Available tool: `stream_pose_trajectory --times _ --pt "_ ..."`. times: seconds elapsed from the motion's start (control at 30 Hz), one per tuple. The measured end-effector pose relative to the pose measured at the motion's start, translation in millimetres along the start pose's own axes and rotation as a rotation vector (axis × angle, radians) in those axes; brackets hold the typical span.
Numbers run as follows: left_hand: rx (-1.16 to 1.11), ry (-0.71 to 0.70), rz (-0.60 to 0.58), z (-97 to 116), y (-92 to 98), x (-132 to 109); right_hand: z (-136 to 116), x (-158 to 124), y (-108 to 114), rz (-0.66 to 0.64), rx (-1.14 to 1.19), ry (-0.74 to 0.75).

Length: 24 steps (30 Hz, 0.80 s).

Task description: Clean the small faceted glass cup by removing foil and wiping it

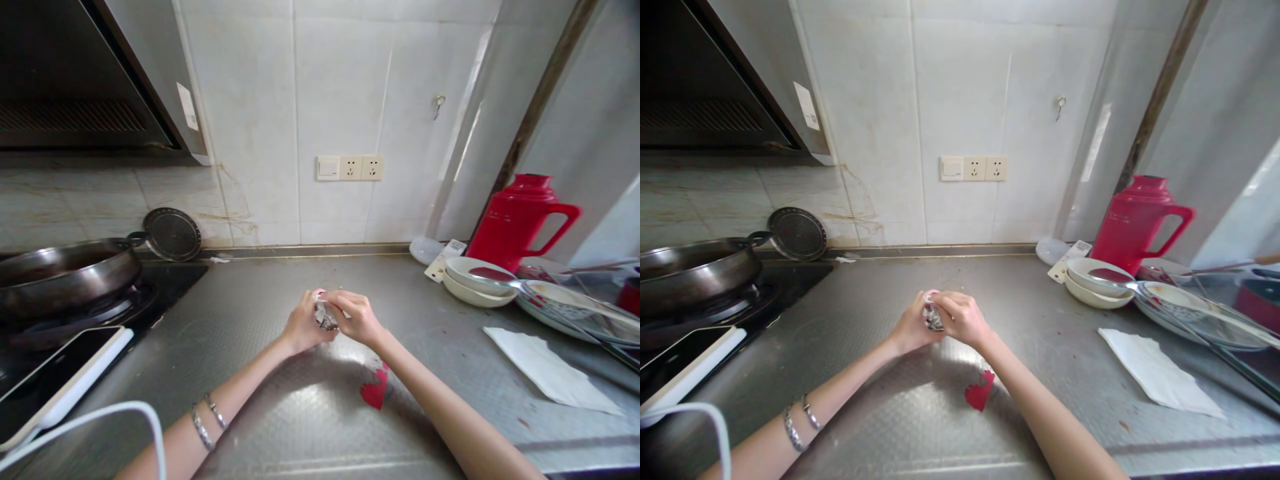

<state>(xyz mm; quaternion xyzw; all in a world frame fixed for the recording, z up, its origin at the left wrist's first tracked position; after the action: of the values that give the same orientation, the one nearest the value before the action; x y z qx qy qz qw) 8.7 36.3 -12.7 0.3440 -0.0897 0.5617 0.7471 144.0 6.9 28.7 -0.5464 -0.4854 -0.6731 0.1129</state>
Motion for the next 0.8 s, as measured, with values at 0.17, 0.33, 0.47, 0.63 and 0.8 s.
stream_pose_trajectory --times 0.17,0.33,0.47,0.63,0.8 --pt "-0.069 0.027 0.076 -9 -0.4 1 -4 3 0 0.006 0.087 -0.203" --pt "-0.154 0.107 0.13 -10 -0.8 -2 21 2 2 0.14 0.051 -0.488" --pt "-0.159 0.092 0.124 -5 -1.7 -4 29 -1 -3 0.092 -0.009 -0.431" --pt "-0.134 0.059 0.138 -3 -0.3 -2 16 -6 -10 0.025 0.019 -0.264" --pt "-0.079 0.06 0.151 -2 1.4 1 9 -7 -9 0.033 -0.033 -0.133"
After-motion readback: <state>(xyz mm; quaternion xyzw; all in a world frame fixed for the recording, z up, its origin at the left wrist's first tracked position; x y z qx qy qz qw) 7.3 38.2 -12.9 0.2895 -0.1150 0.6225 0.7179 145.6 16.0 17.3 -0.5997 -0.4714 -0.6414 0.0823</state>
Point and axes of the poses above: each hand's wrist, its own x-axis towards the middle knuckle, its own y-axis out of the back of the hand, z = x × y, the point moved 3 cm from there along x, towards the middle knuckle, and after that the axes turned 14 degrees about -x, right-handed, at the moved point
